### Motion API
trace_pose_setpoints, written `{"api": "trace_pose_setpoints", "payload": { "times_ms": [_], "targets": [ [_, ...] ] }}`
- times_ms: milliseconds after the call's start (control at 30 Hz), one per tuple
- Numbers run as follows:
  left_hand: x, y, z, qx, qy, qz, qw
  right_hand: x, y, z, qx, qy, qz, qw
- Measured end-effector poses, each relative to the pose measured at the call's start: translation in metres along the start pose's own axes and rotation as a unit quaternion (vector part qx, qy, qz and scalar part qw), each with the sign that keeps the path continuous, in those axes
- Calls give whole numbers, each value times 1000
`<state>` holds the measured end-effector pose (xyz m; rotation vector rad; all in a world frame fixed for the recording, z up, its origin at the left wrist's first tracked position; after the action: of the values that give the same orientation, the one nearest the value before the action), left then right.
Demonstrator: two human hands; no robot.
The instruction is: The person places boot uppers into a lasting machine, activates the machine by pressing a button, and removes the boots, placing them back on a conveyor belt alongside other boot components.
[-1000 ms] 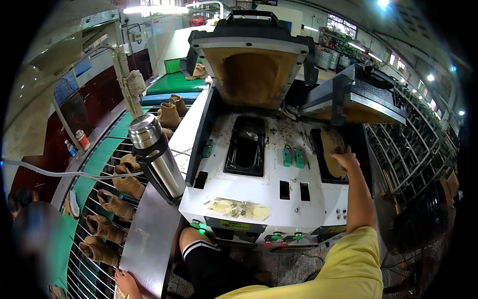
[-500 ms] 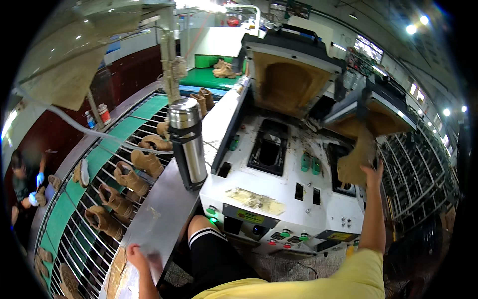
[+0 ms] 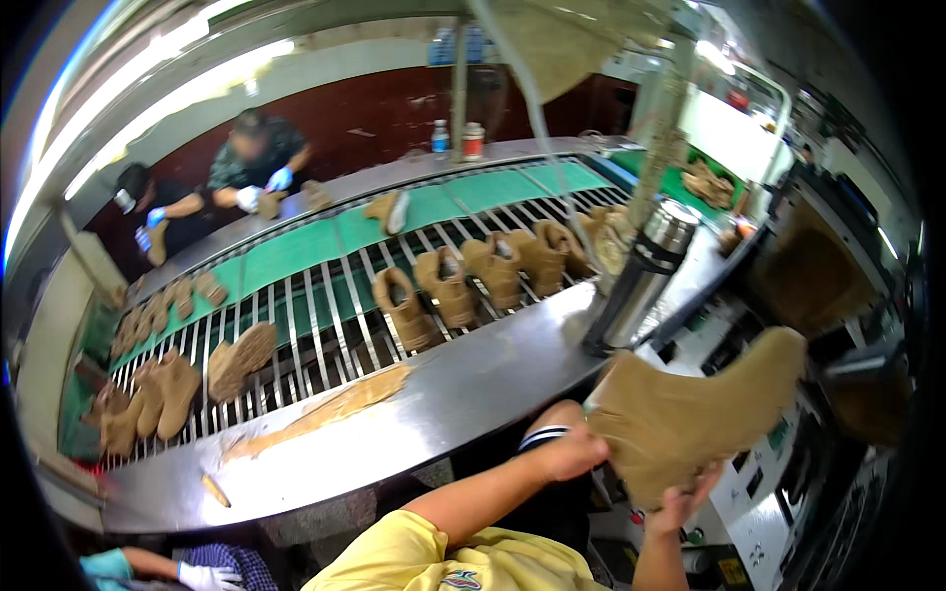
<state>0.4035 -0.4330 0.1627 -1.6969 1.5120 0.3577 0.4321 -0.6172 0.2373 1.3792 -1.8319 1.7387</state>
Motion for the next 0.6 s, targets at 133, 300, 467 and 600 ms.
{"api": "trace_pose_setpoints", "payload": {
  "times_ms": [133,300,467,600],
  "targets": [
    [-78,108,82,-276,184,-65,941,-1,7,-126,334,146,31,930],
    [-160,261,126,-480,13,-280,831,-47,36,-159,431,130,-52,891],
    [-241,337,188,-625,-49,-323,709,-117,60,-125,403,197,-98,888],
    [-316,331,253,-671,-154,-302,659,-156,71,-85,360,294,-113,878]
  ]
}}
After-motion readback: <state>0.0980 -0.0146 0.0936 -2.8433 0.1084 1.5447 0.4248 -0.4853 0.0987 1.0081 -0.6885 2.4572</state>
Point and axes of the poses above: each hand's wrist, its own y-axis away from the middle knuckle, its own z-axis out of the back of the hand, x = y × z, the point moved 5 cm from there along -y, towards the middle knuckle, and after that the axes turned 13 degrees about -y, right-handed, at the moved point
